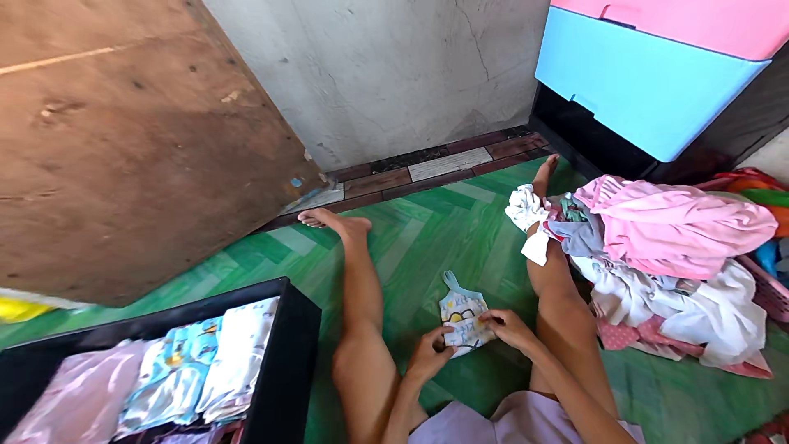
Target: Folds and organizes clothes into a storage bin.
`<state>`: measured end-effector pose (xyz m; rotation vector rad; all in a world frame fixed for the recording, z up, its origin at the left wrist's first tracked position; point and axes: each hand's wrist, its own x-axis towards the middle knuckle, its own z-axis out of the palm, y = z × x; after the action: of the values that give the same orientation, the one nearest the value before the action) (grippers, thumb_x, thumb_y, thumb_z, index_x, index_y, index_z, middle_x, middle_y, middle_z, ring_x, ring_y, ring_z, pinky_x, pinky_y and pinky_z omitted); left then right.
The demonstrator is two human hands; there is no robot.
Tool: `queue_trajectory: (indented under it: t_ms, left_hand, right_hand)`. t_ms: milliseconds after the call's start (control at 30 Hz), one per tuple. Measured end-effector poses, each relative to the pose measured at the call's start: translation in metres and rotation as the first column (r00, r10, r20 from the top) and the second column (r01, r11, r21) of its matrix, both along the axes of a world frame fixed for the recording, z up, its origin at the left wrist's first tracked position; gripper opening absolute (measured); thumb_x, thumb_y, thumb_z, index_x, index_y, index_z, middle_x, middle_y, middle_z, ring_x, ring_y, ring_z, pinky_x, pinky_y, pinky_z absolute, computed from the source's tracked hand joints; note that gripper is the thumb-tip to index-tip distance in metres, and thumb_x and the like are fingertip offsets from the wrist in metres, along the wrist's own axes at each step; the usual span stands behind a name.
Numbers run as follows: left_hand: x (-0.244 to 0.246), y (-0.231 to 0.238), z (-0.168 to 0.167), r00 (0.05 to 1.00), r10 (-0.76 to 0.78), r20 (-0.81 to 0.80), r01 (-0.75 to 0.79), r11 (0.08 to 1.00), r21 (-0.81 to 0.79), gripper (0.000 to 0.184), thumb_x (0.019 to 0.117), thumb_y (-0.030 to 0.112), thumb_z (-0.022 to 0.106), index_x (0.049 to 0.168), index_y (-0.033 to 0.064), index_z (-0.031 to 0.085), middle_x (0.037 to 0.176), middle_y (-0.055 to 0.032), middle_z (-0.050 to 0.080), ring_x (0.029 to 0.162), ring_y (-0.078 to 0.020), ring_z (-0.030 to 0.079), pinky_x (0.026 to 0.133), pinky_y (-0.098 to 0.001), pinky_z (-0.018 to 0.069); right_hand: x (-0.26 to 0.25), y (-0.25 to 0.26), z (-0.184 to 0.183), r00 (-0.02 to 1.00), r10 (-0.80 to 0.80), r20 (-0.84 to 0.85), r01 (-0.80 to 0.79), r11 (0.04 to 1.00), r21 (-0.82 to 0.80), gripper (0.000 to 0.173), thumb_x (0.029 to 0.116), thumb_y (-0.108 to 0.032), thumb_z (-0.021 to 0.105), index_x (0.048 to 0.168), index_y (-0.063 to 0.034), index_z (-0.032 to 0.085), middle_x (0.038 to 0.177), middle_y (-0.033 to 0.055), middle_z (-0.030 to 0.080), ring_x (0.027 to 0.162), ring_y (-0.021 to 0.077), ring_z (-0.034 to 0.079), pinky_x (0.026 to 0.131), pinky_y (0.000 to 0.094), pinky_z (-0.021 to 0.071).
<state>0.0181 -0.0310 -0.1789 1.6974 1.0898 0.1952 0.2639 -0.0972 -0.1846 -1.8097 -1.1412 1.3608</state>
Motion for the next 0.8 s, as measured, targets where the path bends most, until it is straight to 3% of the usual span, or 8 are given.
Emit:
queue_trajectory:
  t_ms: [133, 267, 333, 433, 533, 633, 733, 800]
  left_hand:
    - [0.004, -0.004, -0.003, 0.974, -0.103, -0.200, 0.112, 0.993, 0.039, 0.066, 0.0859, 0.029, 0.081, 0.144, 0.0091, 0.058, 0.131, -0.0198, 0.062, 0.121, -0.0326, 0.058, 0.106, -0.0469, 0.0461]
    - [0.015, -0.016, 0.001, 0.892, -0.176, -0.416, 0.247, 0.961, 0.123, 0.072, 0.0895, 0.018, 0.074, 0.155, 0.0128, 0.045, 0.145, -0.0209, 0.052, 0.136, -0.0391, 0.047, 0.113, -0.0531, 0.0399]
    - [0.018, -0.022, -0.001, 0.890, -0.146, -0.432, 0.257, 0.943, 0.211, 0.066, 0.0905, 0.009, 0.068, 0.153, 0.0089, 0.047, 0.142, -0.0236, 0.053, 0.135, -0.0412, 0.048, 0.111, -0.0536, 0.0410]
    - [0.018, -0.021, -0.008, 0.917, -0.082, -0.391, 0.227, 0.913, 0.339, 0.048, 0.0934, 0.011, 0.063, 0.141, 0.0081, 0.061, 0.132, -0.0237, 0.060, 0.127, -0.0400, 0.054, 0.107, -0.0510, 0.0444]
    - [0.013, -0.014, -0.011, 0.972, 0.031, -0.234, 0.072, 0.906, 0.418, 0.029, 0.0928, 0.024, 0.065, 0.114, 0.0083, 0.077, 0.122, -0.0203, 0.064, 0.120, -0.0360, 0.057, 0.104, -0.0471, 0.0469]
    - [0.009, -0.009, -0.005, 0.994, 0.102, -0.038, -0.092, 0.973, 0.210, 0.028, 0.0981, 0.018, 0.061, 0.100, -0.0074, 0.074, 0.120, -0.0236, 0.064, 0.118, -0.0350, 0.058, 0.105, -0.0470, 0.0450]
    - [0.009, -0.007, -0.003, 0.976, 0.216, -0.010, -0.217, 0.973, -0.076, 0.031, 0.1060, 0.018, 0.051, 0.104, -0.0059, 0.071, 0.103, -0.0184, 0.069, 0.099, -0.0251, 0.064, 0.093, -0.0455, 0.0498]
    - [0.010, -0.006, -0.006, 0.960, 0.275, -0.042, -0.279, 0.948, -0.153, 0.034, 0.1086, 0.020, 0.048, 0.110, -0.0061, 0.069, 0.104, -0.0203, 0.068, 0.096, -0.0263, 0.064, 0.090, -0.0462, 0.0503]
  right_hand:
    - [0.003, -0.005, -0.015, 0.995, 0.095, 0.014, -0.095, 0.995, -0.026, 0.041, 0.0903, -0.024, 0.078, 0.123, -0.0008, 0.069, 0.122, 0.0185, 0.068, 0.115, 0.0283, 0.064, 0.102, 0.0468, 0.0489]
    - [-0.004, -0.013, -0.002, 0.909, 0.303, 0.287, -0.272, 0.952, -0.143, 0.074, 0.0772, -0.011, 0.085, 0.143, -0.0065, 0.053, 0.152, 0.0298, 0.035, 0.136, 0.0449, 0.044, 0.110, 0.0527, 0.0440]
    - [-0.009, -0.015, 0.004, 0.862, 0.336, 0.380, -0.292, 0.941, -0.170, 0.071, 0.0788, -0.003, 0.080, 0.144, -0.0087, 0.053, 0.156, 0.0301, 0.026, 0.138, 0.0472, 0.042, 0.110, 0.0519, 0.0456]
    - [-0.007, -0.015, 0.006, 0.841, 0.293, 0.454, -0.293, 0.953, -0.071, 0.040, 0.0927, -0.011, 0.067, 0.132, -0.0057, 0.066, 0.156, 0.0257, 0.033, 0.139, 0.0409, 0.043, 0.113, 0.0449, 0.0434]
    - [0.000, -0.012, 0.007, 0.858, 0.239, 0.454, -0.273, 0.962, 0.008, 0.028, 0.0981, -0.025, 0.062, 0.113, -0.0049, 0.076, 0.149, 0.0203, 0.047, 0.137, 0.0386, 0.044, 0.113, 0.0477, 0.0404]
    - [0.006, -0.009, 0.011, 0.948, 0.161, 0.276, -0.185, 0.981, 0.063, 0.033, 0.1014, -0.023, 0.059, 0.106, 0.0050, 0.074, 0.130, 0.0242, 0.060, 0.128, 0.0397, 0.051, 0.111, 0.0503, 0.0390]
    - [0.003, -0.002, 0.010, 0.997, 0.025, 0.068, -0.025, 1.000, -0.012, 0.034, 0.1049, -0.025, 0.054, 0.100, 0.0049, 0.070, 0.100, 0.0194, 0.066, 0.097, 0.0280, 0.061, 0.091, 0.0468, 0.0473]
    - [0.001, 0.002, 0.009, 0.998, -0.055, -0.019, 0.054, 0.996, -0.073, 0.039, 0.1037, -0.033, 0.059, 0.112, 0.0042, 0.070, 0.109, 0.0212, 0.068, 0.102, 0.0289, 0.064, 0.096, 0.0489, 0.0482]
